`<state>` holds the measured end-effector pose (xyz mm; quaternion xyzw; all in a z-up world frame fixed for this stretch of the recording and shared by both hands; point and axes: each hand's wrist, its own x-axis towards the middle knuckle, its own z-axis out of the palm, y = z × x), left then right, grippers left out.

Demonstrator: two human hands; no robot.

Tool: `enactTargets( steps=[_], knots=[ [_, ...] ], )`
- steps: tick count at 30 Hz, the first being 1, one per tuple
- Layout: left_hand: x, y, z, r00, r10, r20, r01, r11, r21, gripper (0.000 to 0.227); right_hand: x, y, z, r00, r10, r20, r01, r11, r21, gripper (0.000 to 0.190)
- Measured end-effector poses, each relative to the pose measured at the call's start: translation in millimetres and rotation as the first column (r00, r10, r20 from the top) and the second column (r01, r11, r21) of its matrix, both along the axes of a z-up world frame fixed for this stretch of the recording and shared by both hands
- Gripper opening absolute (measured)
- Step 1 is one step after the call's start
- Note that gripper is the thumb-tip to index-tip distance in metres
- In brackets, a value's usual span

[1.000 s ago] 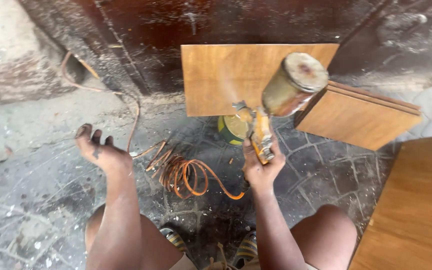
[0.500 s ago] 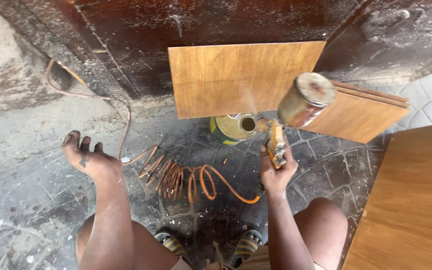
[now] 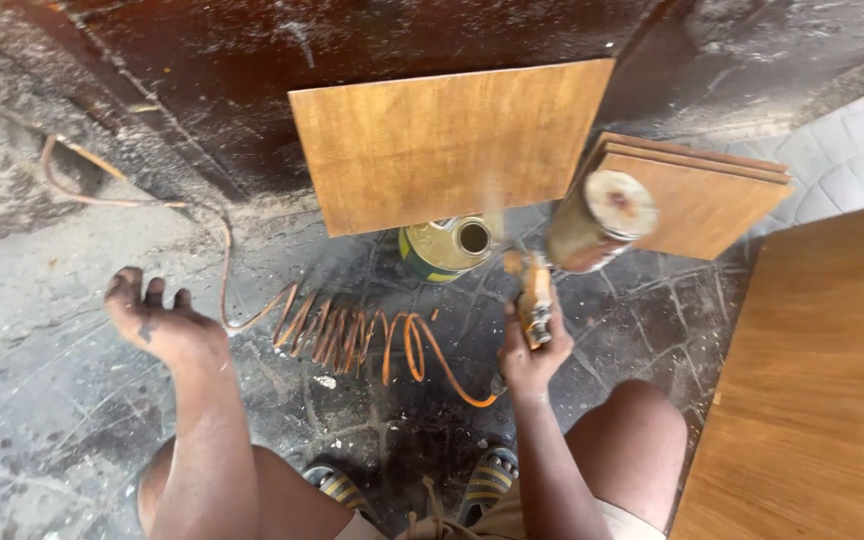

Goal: Applying varnish to wooden boards using a pneumatic spray gun in a workshop environment.

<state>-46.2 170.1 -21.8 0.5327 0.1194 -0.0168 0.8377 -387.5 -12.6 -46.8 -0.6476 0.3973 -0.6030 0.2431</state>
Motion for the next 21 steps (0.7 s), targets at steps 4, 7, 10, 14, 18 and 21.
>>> enactTargets(
  steps=[4, 7, 10, 14, 18, 21],
  knots=[
    [3.6, -0.2, -6.1, 0.999, 0.049, -0.019, -0.049, 0.999, -0.023, 0.025, 33.6, 27.9, -20.8, 0.963, 0.25, 0.095, -0.26, 0.959, 0.115, 0.053],
    [1.8, -2.2, -3.2, 0.999, 0.044, -0.026, -0.045, 0.998, -0.043, 0.025, 50.9, 40.8, -24.7, 0.908, 0.383, 0.168, -0.409, 0.897, 0.165, 0.053],
    [-0.3, -2.3, -1.7, 0.999, 0.025, -0.02, -0.026, 0.999, -0.037, 0.025, 51.5, 42.7, -35.7, 0.855, 0.472, 0.217, -0.512, 0.834, 0.204, 0.054],
    [2.6, 0.0, -0.8, 0.999, -0.019, -0.029, 0.019, 1.0, -0.009, 0.027, 29.0, 26.7, -64.2, 0.909, 0.404, 0.104, -0.416, 0.894, 0.165, 0.055],
    [0.3, -9.9, 22.2, 0.98, 0.036, -0.196, -0.04, 0.999, -0.015, 0.033, -3.5, -6.5, -25.3, 0.935, 0.352, 0.029, -0.352, 0.918, 0.183, 0.033],
    [-2.8, -16.0, 29.1, 0.976, 0.037, -0.213, -0.04, 0.999, -0.011, 0.028, -30.6, -40.5, -27.4, 0.988, 0.129, -0.082, -0.111, 0.975, 0.193, 0.035]
  ],
)
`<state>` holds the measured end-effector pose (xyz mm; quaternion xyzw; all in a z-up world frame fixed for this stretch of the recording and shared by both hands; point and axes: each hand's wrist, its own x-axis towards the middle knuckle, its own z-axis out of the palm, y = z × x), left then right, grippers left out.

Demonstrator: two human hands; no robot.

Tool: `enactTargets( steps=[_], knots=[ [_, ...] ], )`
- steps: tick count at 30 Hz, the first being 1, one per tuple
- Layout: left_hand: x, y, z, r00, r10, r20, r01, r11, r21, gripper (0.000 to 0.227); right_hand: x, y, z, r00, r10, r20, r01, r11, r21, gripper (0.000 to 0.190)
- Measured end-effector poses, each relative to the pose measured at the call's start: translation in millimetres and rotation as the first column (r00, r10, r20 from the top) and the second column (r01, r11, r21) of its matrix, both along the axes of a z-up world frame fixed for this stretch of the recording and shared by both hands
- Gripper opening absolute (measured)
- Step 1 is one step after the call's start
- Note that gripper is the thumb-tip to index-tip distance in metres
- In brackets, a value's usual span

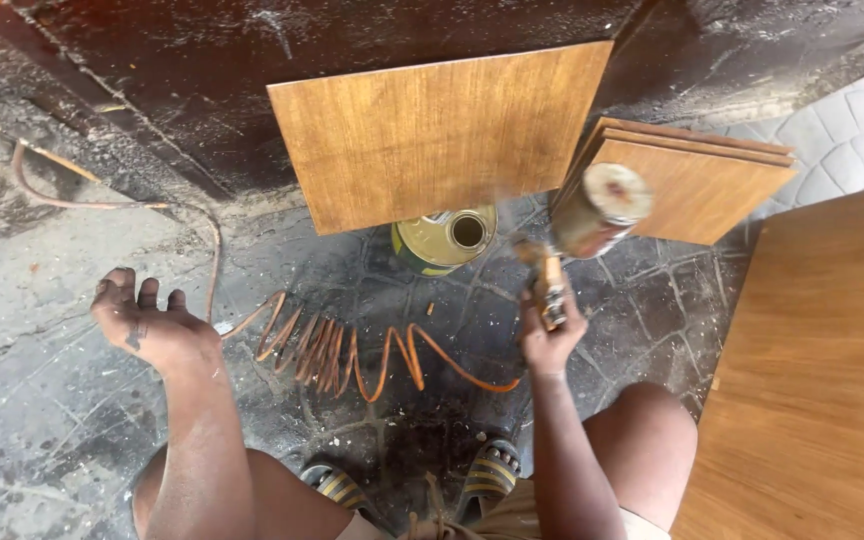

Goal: Applying varnish to wooden boards using a pneumatic spray gun in a workshop environment.

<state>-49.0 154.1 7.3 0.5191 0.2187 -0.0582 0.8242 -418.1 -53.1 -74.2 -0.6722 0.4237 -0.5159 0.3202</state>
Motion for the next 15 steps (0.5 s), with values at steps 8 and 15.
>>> enactTargets(
  steps=[8, 15],
  knots=[
    [1.8, -0.3, 1.3, 0.998, 0.059, -0.009, -0.058, 0.998, 0.012, 0.025, -40.9, -28.1, -5.4, 0.919, -0.374, -0.128, 0.287, 0.854, -0.433, 0.054],
    [28.0, 22.0, -134.4, 0.915, 0.06, 0.398, -0.158, 0.963, 0.217, 0.023, -11.3, 69.9, -7.8, 0.997, 0.029, 0.074, -0.018, 0.99, -0.138, 0.026]
  ],
)
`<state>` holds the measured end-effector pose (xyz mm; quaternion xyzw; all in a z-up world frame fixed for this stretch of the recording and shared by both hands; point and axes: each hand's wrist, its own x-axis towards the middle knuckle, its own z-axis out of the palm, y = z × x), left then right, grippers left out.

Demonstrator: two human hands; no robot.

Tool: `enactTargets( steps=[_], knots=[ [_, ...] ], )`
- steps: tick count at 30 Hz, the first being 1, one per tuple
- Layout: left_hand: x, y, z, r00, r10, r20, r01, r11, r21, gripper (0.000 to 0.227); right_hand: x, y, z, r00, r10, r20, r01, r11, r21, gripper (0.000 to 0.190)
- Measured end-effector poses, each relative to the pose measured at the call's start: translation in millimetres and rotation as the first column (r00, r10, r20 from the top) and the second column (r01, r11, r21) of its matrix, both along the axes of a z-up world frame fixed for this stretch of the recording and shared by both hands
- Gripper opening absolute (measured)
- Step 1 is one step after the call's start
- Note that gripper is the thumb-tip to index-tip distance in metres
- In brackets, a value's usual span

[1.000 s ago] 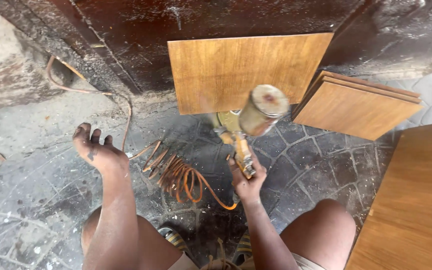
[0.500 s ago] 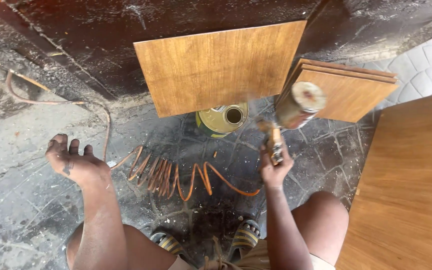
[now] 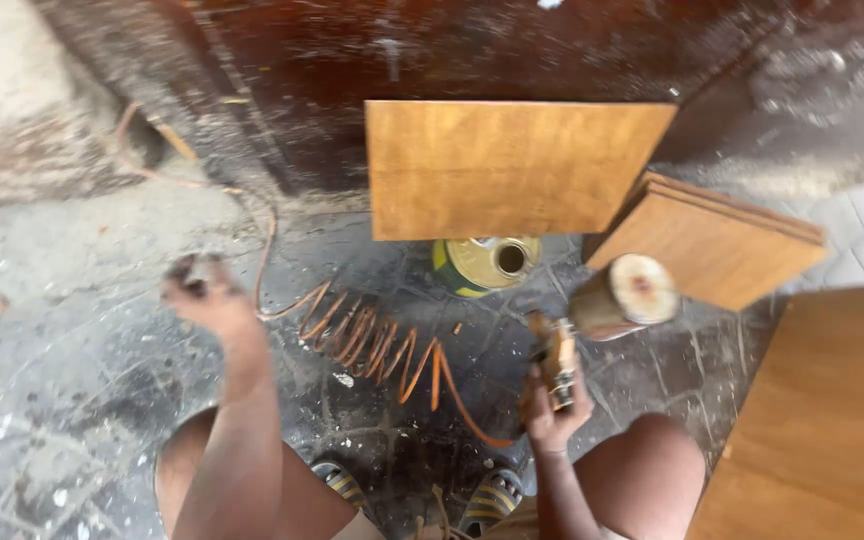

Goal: Applying varnish to wooden boards using a pneumatic spray gun in a workshop environment.

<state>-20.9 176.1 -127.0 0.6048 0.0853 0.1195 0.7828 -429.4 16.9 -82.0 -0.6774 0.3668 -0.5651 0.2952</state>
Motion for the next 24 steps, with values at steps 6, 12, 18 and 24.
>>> enactTargets(
  steps=[6, 12, 18, 24],
  knots=[
    [-46.5, 37.2, -118.2, 0.492, -0.262, -0.831, 0.853, -0.049, 0.52, 0.121, 62.7, 51.9, -36.9, 0.944, 0.326, -0.039, -0.296, 0.896, 0.331, 0.042],
    [-0.2, 85.4, -99.5, 0.47, -0.158, -0.869, 0.875, -0.049, 0.482, 0.123, 126.3, 65.2, -82.5, 0.753, 0.651, -0.093, -0.568, 0.715, 0.408, 0.015],
    [140.8, 185.4, -82.9, 0.801, 0.072, -0.595, 0.586, -0.305, 0.751, 0.048, 211.7, 39.9, -174.2, 0.697, 0.717, -0.003, -0.49, 0.48, 0.728, 0.035],
    [162.2, 226.2, -101.5, 0.901, -0.071, -0.428, 0.377, -0.362, 0.853, 0.018, 290.4, 19.9, -232.5, 0.629, 0.777, 0.015, -0.575, 0.453, 0.681, 0.038]
  ],
)
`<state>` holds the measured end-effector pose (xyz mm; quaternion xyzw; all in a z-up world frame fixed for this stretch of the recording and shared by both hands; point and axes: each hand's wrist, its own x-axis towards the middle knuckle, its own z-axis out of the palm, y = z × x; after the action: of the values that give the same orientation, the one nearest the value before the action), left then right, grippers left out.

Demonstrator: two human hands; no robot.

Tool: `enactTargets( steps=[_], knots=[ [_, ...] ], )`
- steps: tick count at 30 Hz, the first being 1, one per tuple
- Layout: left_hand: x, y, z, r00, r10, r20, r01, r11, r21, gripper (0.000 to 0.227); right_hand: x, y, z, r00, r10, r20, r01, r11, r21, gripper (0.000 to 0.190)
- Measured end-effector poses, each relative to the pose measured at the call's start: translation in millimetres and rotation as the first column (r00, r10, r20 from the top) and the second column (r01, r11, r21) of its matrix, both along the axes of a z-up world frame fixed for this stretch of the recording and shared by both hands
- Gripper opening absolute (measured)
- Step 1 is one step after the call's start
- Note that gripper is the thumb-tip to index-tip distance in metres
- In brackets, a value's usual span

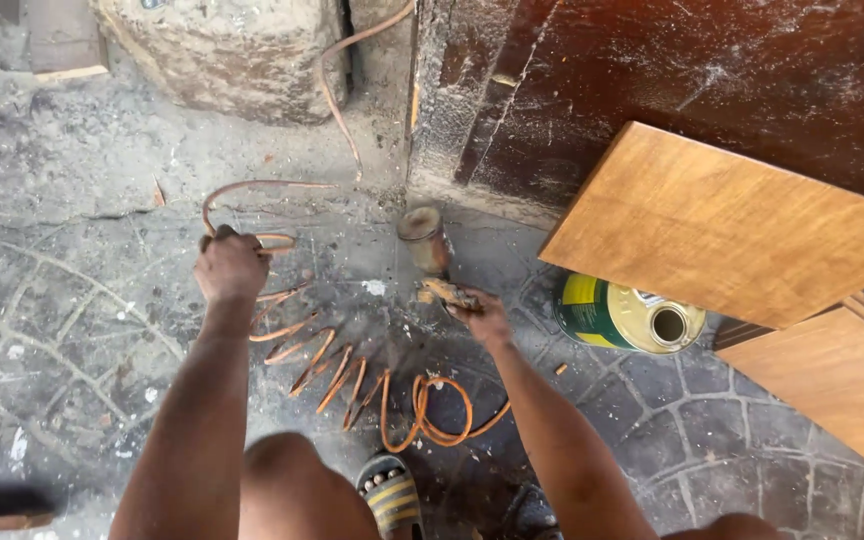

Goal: Applying varnish to wooden boards using a pneumatic spray gun in a workshop environment.

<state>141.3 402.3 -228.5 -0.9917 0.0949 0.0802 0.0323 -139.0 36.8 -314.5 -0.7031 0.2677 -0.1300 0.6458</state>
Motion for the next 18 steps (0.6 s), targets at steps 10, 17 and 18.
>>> enactTargets(
  steps=[10, 17, 18],
  knots=[
    [-75.9, -132.2, 109.3, 0.981, -0.185, -0.059, 0.094, 0.716, -0.691, 0.04, 34.1, -19.3, 16.8, 0.974, 0.124, -0.191, -0.142, 0.986, -0.084, 0.057],
    [-124.6, -318.7, 197.0, 0.752, -0.502, -0.427, -0.39, 0.183, -0.902, 0.07, -38.7, -3.1, 138.8, 0.943, -0.069, -0.325, -0.098, 0.878, -0.469, 0.056],
    [-124.6, -336.6, 192.1, 0.737, -0.528, -0.423, -0.39, 0.18, -0.903, 0.07, -65.8, -19.4, 171.8, 0.94, -0.098, -0.327, -0.077, 0.873, -0.482, 0.056]
  ],
)
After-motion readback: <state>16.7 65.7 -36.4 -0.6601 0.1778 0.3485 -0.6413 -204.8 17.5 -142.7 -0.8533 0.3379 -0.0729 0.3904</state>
